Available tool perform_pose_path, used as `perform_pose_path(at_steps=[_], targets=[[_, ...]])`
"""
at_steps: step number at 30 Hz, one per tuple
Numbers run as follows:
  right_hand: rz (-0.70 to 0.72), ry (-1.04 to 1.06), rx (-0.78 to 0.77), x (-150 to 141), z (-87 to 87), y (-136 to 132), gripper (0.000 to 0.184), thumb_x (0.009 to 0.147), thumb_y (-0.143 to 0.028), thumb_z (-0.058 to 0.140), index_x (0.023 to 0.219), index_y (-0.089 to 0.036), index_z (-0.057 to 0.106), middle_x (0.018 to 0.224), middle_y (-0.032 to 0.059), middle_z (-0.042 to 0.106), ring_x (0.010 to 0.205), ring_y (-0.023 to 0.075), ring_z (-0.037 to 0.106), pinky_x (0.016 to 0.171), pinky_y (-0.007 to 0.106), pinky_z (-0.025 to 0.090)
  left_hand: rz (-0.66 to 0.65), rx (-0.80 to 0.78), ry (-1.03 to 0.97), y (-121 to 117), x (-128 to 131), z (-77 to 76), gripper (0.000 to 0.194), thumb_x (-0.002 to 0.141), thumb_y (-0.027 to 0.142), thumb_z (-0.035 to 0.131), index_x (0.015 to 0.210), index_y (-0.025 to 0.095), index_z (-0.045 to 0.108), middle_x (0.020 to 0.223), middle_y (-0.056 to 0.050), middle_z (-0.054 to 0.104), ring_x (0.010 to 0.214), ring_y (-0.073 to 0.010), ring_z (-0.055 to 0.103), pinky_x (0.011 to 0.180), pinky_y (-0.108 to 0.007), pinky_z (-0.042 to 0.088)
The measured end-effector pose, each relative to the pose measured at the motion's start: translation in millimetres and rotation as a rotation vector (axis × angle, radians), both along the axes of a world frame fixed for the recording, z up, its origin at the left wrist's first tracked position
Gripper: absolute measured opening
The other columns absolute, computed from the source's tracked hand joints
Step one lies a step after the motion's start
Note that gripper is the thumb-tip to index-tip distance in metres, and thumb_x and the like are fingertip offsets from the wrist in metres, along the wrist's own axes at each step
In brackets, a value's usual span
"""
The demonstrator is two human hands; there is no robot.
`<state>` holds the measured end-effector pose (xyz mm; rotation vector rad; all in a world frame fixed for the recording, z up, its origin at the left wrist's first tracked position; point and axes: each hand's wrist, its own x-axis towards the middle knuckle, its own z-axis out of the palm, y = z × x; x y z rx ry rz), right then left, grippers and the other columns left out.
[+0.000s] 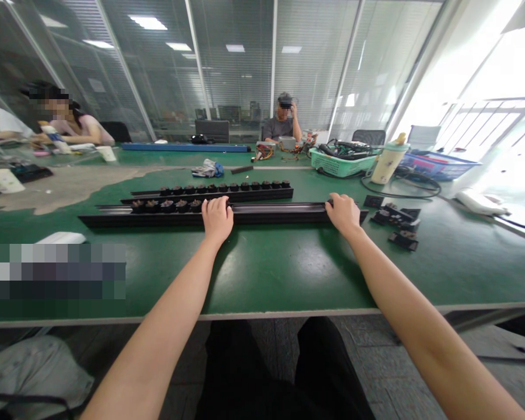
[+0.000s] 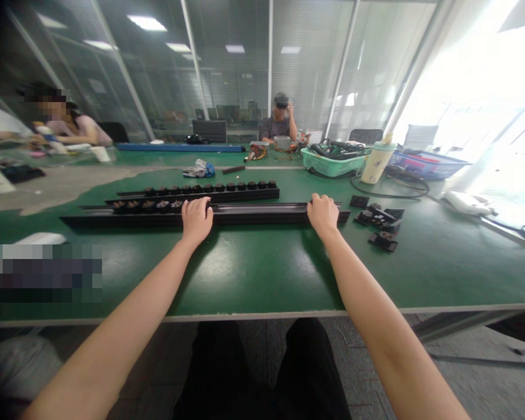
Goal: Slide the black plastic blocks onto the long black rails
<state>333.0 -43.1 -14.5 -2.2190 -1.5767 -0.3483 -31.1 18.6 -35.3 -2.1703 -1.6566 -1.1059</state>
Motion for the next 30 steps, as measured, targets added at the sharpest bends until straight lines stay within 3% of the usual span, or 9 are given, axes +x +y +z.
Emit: perform_pose_path(at_steps=[6, 16, 25, 30], targets=[[-0.090, -0.024, 0.004, 5.8, -1.9, 1.1, 0.045, 0.102, -0.046, 0.052, 0.121, -0.008, 0.066, 0.123, 0.0259, 0.068, 0.115, 0.0354, 0.059, 0.090, 0.040, 0.045, 0.003, -0.002, 0.004, -0.6, 0.4, 0.7, 0.039, 0.097, 0.023, 0.041, 0.129, 0.022, 0.063, 0.133, -0.012, 0.071, 0.132, -0.0293, 0.058, 0.129, -0.053, 0.024], [-0.128, -0.063, -0.059, 7.8, -4.1, 6.1, 0.052, 0.103, -0.054, 0.050, 0.117, -0.007, 0.067, 0.105, 0.0250, 0.075, 0.108, 0.0347, 0.067, 0.112, 0.052, 0.030, 0.002, -0.013, 0.002, -0.9, 0.6, 1.9, 0.040, 0.098, 0.023, 0.040, 0.131, 0.021, 0.062, 0.135, -0.012, 0.070, 0.133, -0.0292, 0.057, 0.130, -0.052, 0.023], [-0.071, 0.128, -0.067, 20.3, -8.3, 11.2, 0.050, 0.101, -0.055, 0.050, 0.119, -0.011, 0.067, 0.114, 0.0216, 0.076, 0.108, 0.0312, 0.070, 0.101, 0.042, 0.042, 0.007, 0.000, 0.007, 0.1, 0.3, 0.4, 0.038, 0.098, 0.024, 0.040, 0.130, 0.022, 0.062, 0.135, -0.011, 0.070, 0.133, -0.0291, 0.057, 0.129, -0.052, 0.024], [-0.034, 0.201, 0.001, 29.5, -17.1, 17.8, 0.050, 0.095, -0.058, 0.056, 0.117, -0.014, 0.068, 0.115, 0.0176, 0.076, 0.112, 0.0310, 0.068, 0.110, 0.048, 0.037, 0.005, -0.006, 0.009, 0.0, 0.5, 0.9, 0.039, 0.098, 0.024, 0.040, 0.130, 0.021, 0.063, 0.135, -0.012, 0.070, 0.133, -0.0293, 0.057, 0.129, -0.052, 0.024]])
